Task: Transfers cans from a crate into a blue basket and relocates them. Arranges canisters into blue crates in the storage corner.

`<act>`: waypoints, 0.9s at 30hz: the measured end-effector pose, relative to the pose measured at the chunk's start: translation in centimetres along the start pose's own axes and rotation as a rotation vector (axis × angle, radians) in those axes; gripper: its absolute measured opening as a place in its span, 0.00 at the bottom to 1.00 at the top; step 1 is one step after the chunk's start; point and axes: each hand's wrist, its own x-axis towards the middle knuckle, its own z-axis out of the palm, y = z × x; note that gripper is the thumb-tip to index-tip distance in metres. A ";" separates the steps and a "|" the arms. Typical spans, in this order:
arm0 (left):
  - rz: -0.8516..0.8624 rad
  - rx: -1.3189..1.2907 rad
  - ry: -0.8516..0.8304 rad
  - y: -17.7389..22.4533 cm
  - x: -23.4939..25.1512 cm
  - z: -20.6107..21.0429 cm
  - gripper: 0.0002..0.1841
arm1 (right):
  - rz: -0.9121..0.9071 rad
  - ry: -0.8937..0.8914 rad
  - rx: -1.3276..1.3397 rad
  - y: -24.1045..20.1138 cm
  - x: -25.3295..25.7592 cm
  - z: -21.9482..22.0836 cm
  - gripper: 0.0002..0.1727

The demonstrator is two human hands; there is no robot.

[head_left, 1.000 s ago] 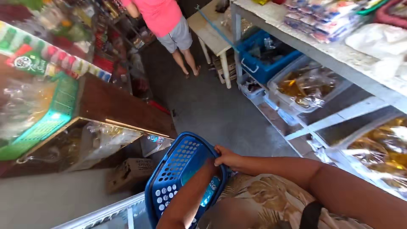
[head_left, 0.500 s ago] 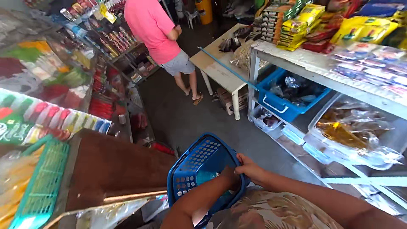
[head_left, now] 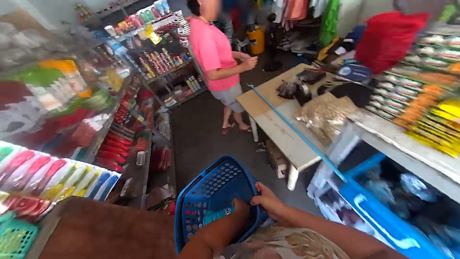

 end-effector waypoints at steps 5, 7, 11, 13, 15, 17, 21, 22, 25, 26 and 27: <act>-0.291 -0.193 -0.120 -10.2 8.6 -3.1 0.19 | 0.012 -0.130 -0.117 -6.7 10.2 1.1 0.25; -0.304 -0.216 -0.186 -14.5 10.4 -2.8 0.21 | 0.024 -0.171 -0.143 -8.3 14.5 1.9 0.25; -0.231 -0.258 -0.291 -21.9 14.4 -0.9 0.28 | 0.057 -0.208 -0.208 -10.5 23.6 3.8 0.23; -0.141 -0.247 -0.284 -25.7 16.7 -1.2 0.28 | 0.072 -0.209 -0.222 -11.6 28.5 5.2 0.24; -0.118 -0.262 -0.264 -30.4 19.2 -3.7 0.29 | 0.051 -0.194 -0.215 -13.4 33.8 6.6 0.24; -0.190 -0.349 -0.220 -36.1 22.5 -6.6 0.31 | 0.025 -0.156 -0.202 -15.8 38.8 8.2 0.25; -0.452 -0.647 -0.055 -46.9 26.5 -12.9 0.45 | 0.029 -0.041 -0.164 -20.8 45.4 9.8 0.25; -0.490 -0.694 -0.027 -49.5 27.6 -14.1 0.51 | 0.030 -0.008 -0.144 -21.7 46.9 9.9 0.25; -0.485 -0.765 -0.019 -56.5 31.4 -17.0 0.60 | 0.043 0.078 -0.065 -23.8 51.3 10.4 0.24; -0.455 -0.768 -0.049 -58.4 32.7 -17.8 0.60 | 0.061 0.091 -0.042 -24.4 52.9 10.6 0.24; -0.431 -0.761 -0.092 -60.1 34.1 -18.7 0.60 | 0.077 0.096 -0.025 -24.9 54.8 10.9 0.24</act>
